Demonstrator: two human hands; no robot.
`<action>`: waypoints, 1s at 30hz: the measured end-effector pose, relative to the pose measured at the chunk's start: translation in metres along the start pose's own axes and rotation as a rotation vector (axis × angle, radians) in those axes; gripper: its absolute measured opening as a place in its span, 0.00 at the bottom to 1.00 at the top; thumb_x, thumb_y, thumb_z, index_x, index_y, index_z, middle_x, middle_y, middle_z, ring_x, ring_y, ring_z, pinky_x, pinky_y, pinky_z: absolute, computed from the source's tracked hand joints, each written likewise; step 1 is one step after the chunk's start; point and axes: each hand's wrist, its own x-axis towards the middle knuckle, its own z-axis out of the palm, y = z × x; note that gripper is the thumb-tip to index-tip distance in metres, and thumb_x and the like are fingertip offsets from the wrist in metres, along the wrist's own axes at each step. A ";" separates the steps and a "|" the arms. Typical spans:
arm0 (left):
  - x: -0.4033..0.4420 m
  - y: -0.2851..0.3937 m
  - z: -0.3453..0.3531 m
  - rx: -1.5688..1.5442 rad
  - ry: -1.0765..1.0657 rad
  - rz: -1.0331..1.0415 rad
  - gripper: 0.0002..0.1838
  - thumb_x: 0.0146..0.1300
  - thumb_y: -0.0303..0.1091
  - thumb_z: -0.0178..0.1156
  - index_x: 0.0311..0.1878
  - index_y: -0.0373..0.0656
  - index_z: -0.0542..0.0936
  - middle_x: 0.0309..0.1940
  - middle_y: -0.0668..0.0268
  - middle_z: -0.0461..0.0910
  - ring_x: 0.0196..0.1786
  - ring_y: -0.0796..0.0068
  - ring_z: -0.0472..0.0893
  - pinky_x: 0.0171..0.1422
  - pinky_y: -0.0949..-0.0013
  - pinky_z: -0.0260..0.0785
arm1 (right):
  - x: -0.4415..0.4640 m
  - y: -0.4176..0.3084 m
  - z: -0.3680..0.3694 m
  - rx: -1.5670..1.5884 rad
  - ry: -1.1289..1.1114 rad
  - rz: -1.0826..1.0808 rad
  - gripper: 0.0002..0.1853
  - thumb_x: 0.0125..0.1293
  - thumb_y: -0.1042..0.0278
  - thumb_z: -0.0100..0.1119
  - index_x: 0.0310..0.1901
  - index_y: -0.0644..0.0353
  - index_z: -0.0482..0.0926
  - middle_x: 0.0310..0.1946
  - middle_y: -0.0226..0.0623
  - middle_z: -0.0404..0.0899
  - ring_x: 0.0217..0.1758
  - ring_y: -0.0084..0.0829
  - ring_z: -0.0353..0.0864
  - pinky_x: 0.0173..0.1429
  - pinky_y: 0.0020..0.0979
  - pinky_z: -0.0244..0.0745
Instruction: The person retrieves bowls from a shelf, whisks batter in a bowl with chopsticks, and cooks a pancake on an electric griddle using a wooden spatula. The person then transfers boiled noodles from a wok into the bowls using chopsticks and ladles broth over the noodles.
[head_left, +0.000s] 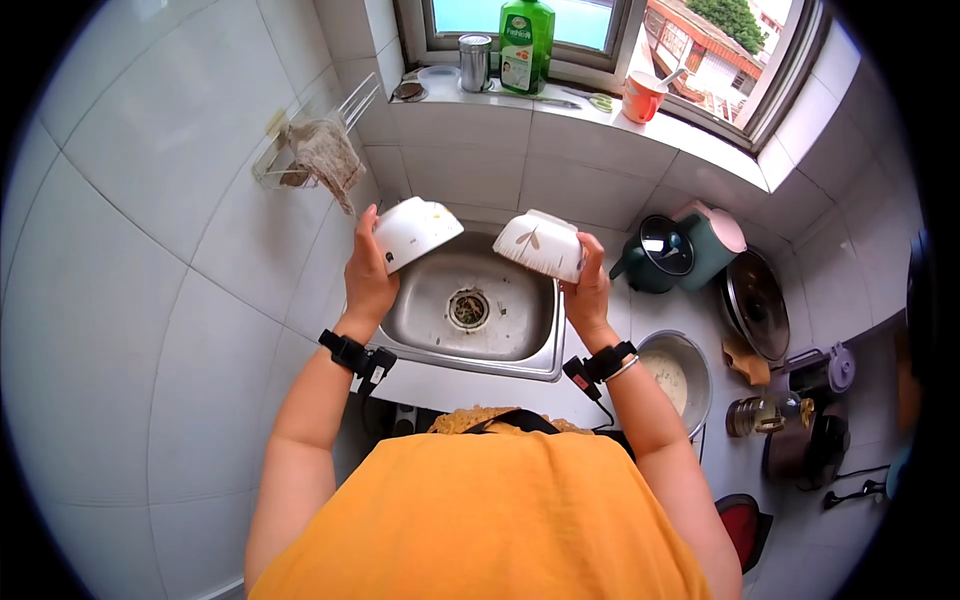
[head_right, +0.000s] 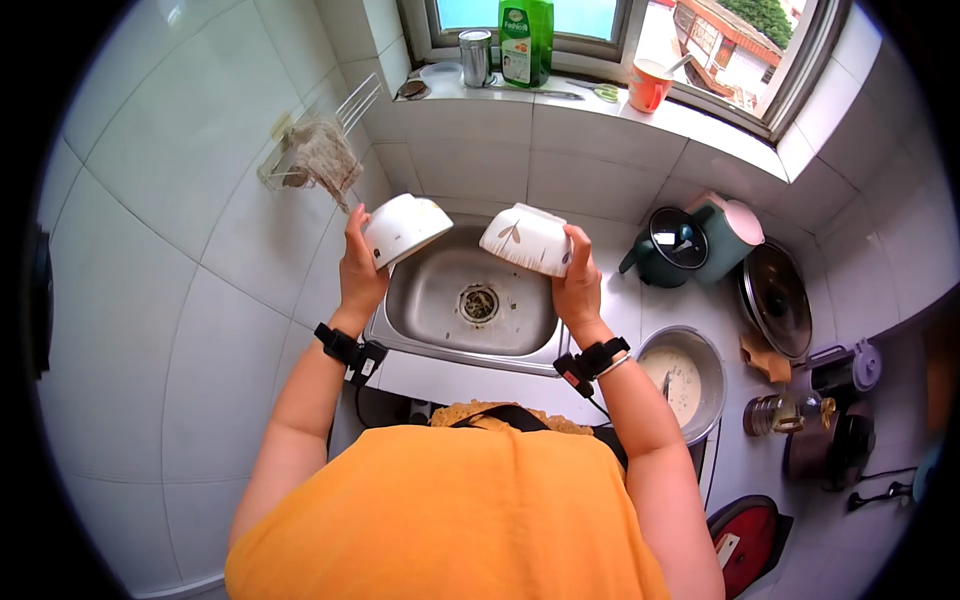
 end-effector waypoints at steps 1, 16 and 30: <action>-0.002 -0.001 0.002 0.002 -0.011 -0.008 0.36 0.50 0.18 0.53 0.64 0.44 0.53 0.57 0.53 0.64 0.57 0.52 0.68 0.54 0.60 0.67 | -0.001 0.004 0.003 0.088 -0.020 0.082 0.28 0.55 0.83 0.50 0.55 0.49 0.54 0.35 0.42 0.75 0.28 0.38 0.76 0.29 0.31 0.71; -0.032 -0.056 0.050 -0.095 -0.245 0.174 0.22 0.63 0.28 0.43 0.62 0.43 0.58 0.57 0.54 0.67 0.58 0.53 0.68 0.61 0.61 0.61 | -0.056 -0.006 -0.043 1.230 -0.103 1.291 0.06 0.52 0.71 0.47 0.31 0.64 0.69 0.18 0.37 0.72 0.16 0.27 0.71 0.18 0.22 0.66; -0.060 -0.012 0.137 -0.615 -0.486 -0.815 0.34 0.51 0.30 0.52 0.63 0.48 0.54 0.52 0.57 0.69 0.47 0.63 0.76 0.33 0.68 0.73 | -0.372 -0.153 -0.225 0.918 0.803 1.194 0.16 0.49 0.69 0.55 0.41 0.64 0.70 0.17 0.37 0.74 0.12 0.23 0.72 0.11 0.19 0.63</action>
